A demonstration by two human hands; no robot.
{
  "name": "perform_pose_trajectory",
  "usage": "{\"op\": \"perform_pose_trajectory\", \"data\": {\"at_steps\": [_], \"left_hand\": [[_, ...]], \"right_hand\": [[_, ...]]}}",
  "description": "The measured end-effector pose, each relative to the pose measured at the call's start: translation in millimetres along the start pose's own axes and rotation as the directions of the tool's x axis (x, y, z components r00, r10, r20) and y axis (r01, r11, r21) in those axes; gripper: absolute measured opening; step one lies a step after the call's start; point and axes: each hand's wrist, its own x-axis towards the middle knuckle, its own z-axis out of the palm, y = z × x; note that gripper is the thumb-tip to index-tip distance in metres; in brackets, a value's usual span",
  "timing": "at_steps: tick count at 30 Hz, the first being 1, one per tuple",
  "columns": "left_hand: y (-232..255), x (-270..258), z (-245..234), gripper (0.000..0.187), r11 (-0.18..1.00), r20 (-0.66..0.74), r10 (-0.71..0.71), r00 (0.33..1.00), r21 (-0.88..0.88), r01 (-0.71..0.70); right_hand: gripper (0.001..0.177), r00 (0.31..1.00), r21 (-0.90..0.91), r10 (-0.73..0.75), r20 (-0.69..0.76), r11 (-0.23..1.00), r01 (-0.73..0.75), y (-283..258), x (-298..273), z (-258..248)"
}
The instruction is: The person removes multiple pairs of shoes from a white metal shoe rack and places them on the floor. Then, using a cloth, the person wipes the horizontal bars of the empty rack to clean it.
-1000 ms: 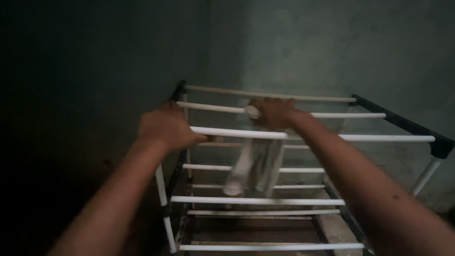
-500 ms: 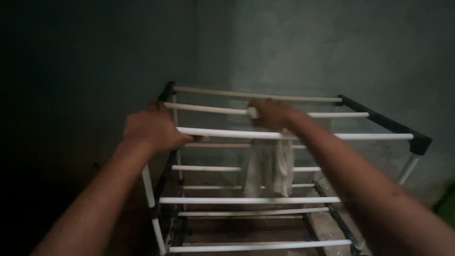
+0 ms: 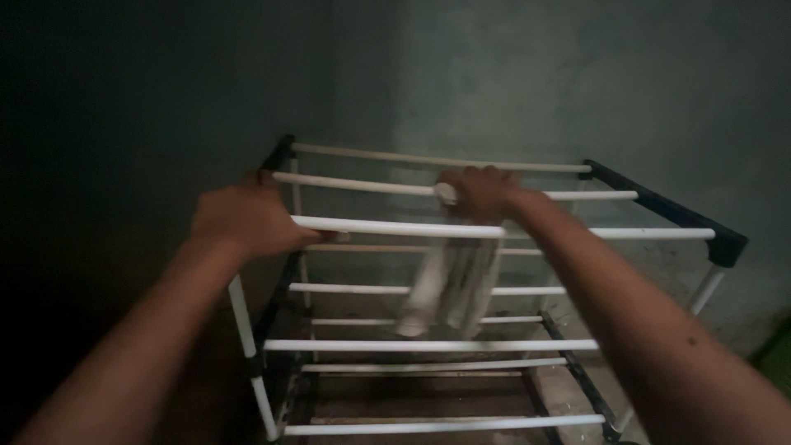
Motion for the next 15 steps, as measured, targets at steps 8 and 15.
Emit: {"op": "perform_pose_trajectory", "data": {"at_steps": [8, 15], "left_hand": [[4.4, -2.8, -3.7, 0.116, 0.999, 0.004, -0.034, 0.999, 0.031, 0.034], [3.9, -2.9, -5.0, 0.122, 0.999, 0.018, -0.010, 1.000, 0.031, 0.010]], "right_hand": [[0.048, 0.984, -0.134, 0.174, 0.042, 0.977, -0.167, 74.7, -32.7, -6.8], [0.051, 0.909, -0.173, 0.416, -0.013, 0.895, -0.411, 157.7, -50.3, 2.6]]}}
